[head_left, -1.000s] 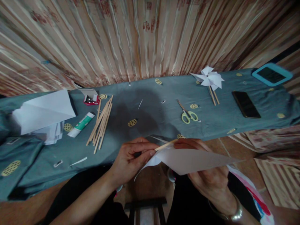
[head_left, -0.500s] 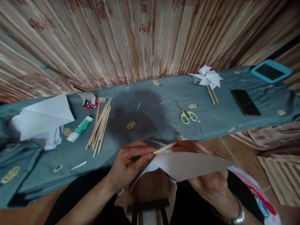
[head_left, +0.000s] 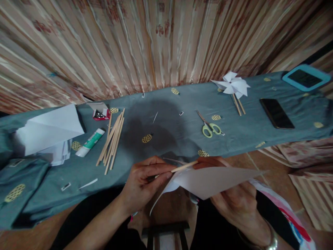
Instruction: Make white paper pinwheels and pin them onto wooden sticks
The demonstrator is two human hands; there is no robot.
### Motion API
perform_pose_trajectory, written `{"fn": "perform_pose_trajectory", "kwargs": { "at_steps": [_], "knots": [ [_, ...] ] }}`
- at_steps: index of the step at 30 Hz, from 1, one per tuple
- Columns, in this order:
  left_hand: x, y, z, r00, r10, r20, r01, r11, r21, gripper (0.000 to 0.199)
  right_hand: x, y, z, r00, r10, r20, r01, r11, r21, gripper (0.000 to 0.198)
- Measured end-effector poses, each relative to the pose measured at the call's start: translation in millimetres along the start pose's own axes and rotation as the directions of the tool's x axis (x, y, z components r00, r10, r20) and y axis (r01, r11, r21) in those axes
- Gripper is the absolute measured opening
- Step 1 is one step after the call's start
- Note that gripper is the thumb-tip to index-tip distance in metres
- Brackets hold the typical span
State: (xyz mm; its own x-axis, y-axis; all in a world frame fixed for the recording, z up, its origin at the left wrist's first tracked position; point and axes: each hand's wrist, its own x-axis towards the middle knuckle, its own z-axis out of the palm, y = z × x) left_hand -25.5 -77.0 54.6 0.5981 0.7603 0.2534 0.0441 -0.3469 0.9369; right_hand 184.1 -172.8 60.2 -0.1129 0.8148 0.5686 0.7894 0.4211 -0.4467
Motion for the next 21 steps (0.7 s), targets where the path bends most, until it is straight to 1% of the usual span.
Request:
{"fn": "perform_pose_trajectory", "kwargs": {
  "at_steps": [3,6,11,16,19,21],
  "knots": [
    [-1.3,-1.6,-1.8,0.998,0.065,0.012,-0.066,0.996,0.059,0.018,-1.6,0.6,0.1,1.000,0.003,-0.017,-0.005,0.996,-0.085,0.020],
    [-4.0,-2.5,-2.6,0.989,0.145,0.030,-0.148,0.978,0.147,0.022,0.5,-0.6,0.0,0.999,0.007,-0.034,-0.010,0.996,-0.089,0.020],
    [-10.9,-2.1,-0.1,0.956,0.291,0.026,-0.286,0.913,0.289,0.023,-0.2,-2.6,0.1,0.998,0.056,-0.012,-0.057,0.990,-0.130,0.017],
    [-15.2,0.2,1.4,0.942,0.334,0.026,-0.319,0.873,0.369,0.023,3.7,-5.8,1.2,0.993,0.114,-0.038,-0.113,0.993,0.028,0.022],
    [-15.9,2.1,0.6,0.943,0.331,0.034,-0.317,0.862,0.397,0.022,1.6,-6.2,2.3,0.982,0.184,-0.052,-0.177,0.977,0.117,0.026],
    [-16.0,3.9,-0.2,0.946,0.324,0.028,-0.306,0.857,0.415,0.022,-2.6,-5.0,2.5,0.971,0.235,-0.050,-0.226,0.963,0.145,0.028]
  ]
}}
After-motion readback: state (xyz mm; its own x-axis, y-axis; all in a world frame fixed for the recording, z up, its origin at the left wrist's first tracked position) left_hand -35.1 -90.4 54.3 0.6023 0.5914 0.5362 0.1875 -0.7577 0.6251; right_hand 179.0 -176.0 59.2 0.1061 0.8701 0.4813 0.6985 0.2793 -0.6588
